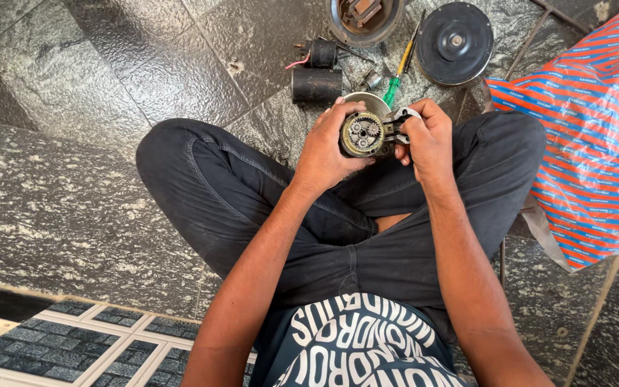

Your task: The person sits on the floor and assembles an electric motor by hand. They insert the rotor into the stator, fit the end caps, and tighten screws using a screwdriver. The person handles the motor housing, rotor, stator, and end caps, and uses a screwdriver to secure the assembly.

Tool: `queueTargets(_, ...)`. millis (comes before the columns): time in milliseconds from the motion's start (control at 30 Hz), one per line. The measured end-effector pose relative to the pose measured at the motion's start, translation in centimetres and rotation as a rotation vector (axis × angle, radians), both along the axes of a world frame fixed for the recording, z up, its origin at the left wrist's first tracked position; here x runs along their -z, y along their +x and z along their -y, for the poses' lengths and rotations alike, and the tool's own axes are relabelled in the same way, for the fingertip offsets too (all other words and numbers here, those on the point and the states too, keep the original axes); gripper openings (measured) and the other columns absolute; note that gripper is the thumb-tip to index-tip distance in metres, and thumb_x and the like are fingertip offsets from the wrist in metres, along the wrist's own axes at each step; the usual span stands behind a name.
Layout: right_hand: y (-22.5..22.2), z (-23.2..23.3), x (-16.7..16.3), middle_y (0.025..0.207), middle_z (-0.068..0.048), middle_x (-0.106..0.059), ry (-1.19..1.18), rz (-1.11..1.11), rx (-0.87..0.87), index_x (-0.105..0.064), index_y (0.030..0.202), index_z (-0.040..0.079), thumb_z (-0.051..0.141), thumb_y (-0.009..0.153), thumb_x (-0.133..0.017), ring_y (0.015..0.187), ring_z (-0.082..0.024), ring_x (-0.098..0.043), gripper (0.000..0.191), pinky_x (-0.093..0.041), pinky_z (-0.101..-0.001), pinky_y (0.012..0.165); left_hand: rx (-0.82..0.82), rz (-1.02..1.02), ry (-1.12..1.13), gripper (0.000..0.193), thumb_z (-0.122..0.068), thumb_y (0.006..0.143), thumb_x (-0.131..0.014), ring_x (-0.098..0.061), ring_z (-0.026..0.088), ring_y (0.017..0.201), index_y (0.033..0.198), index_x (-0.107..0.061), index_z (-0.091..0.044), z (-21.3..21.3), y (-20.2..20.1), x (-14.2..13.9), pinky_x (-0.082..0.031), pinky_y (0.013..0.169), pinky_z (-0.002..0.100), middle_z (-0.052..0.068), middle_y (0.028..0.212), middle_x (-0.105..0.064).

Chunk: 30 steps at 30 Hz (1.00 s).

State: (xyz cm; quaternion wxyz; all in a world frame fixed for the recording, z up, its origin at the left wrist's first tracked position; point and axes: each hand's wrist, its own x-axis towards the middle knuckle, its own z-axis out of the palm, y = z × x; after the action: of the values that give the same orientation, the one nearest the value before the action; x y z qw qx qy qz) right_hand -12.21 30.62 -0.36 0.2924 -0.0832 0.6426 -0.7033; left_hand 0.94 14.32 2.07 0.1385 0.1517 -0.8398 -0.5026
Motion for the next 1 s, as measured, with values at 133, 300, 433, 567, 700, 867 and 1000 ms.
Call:
queueTargets(133,0.0,0.0,-0.3,0.072,-0.007,-0.058,-0.032,0.031,-0.002,-0.054,0.093,0.001,-0.001,0.094,-0.05,0.042,-0.012,-0.053,0.005,-0.038,-0.0258,0.033,0.005,0.028,0.008,0.087,-0.023,0.059,-0.1,-0.047,0.038,0.144,0.132,-0.053,-0.017,0.0,-0.2,-0.2,-0.043,0.115,0.049,0.012,0.137,-0.063)
queueTargets(300,-0.3,-0.1,-0.6,0.072,-0.006,-0.059,0.021,-0.003,-0.008,-0.054,0.093,0.0,-0.002,0.094,-0.051,0.043,-0.01,-0.051,0.004,-0.036,-0.0249,0.034,0.011,0.08,0.047,0.087,-0.026,0.06,-0.099,-0.052,0.034,0.141,0.134,-0.053,-0.018,-0.3,-0.5,-0.4,-0.044,0.116,0.047,0.01,0.137,-0.063)
queueTargets(433,-0.7,-0.3,-0.5,0.07,-0.006,-0.059,0.02,-0.015,-0.01,-0.055,0.093,0.0,-0.002,0.095,-0.051,0.043,-0.009,-0.051,0.004,-0.035,-0.0244,0.033,0.007,0.044,0.004,0.087,-0.025,0.061,-0.1,-0.049,0.036,0.143,0.135,-0.054,-0.016,-0.6,-0.9,-0.4,-0.043,0.115,0.047,0.012,0.14,-0.061)
queueTargets(567,-1.0,-0.6,-0.2,0.072,-0.005,-0.06,-0.002,0.008,0.013,-0.056,0.095,0.0,-0.001,0.095,-0.05,0.044,-0.008,-0.052,0.006,-0.036,-0.0238,0.034,0.004,0.053,0.001,0.087,-0.024,0.061,-0.099,-0.046,0.036,0.145,0.136,-0.055,-0.015,-1.0,-1.5,-0.1,-0.042,0.117,0.046,0.012,0.142,-0.061)
queueTargets(700,-1.3,-0.9,-0.1,0.073,-0.005,-0.06,-0.003,0.009,-0.007,-0.056,0.096,0.0,-0.001,0.096,-0.051,0.045,-0.008,-0.052,0.005,-0.036,-0.0239,0.035,0.017,0.013,0.034,0.085,-0.024,0.065,-0.098,-0.046,0.035,0.149,0.137,-0.054,-0.015,-1.2,-1.4,0.1,-0.041,0.121,0.046,0.007,0.146,-0.063)
queueTargets(867,-1.6,-0.7,-0.3,0.072,-0.006,-0.06,0.015,-0.006,-0.028,-0.056,0.096,0.0,-0.002,0.095,-0.052,0.044,-0.008,-0.051,0.004,-0.036,-0.0242,0.035,0.007,0.016,0.001,0.085,-0.022,0.064,-0.099,-0.044,0.037,0.149,0.137,-0.055,-0.016,-0.9,-1.5,0.2,-0.04,0.119,0.046,0.006,0.146,-0.062)
queueTargets(1000,-1.4,-0.6,-0.4,0.072,-0.005,-0.06,0.015,0.021,-0.022,-0.056,0.096,0.001,-0.002,0.095,-0.051,0.045,-0.009,-0.053,0.005,-0.038,-0.0243,0.035,0.027,-0.029,-0.001,0.088,-0.022,0.064,-0.098,-0.041,0.036,0.151,0.139,-0.053,-0.016,-0.6,-1.3,0.4,-0.037,0.122,0.048,0.006,0.147,-0.061)
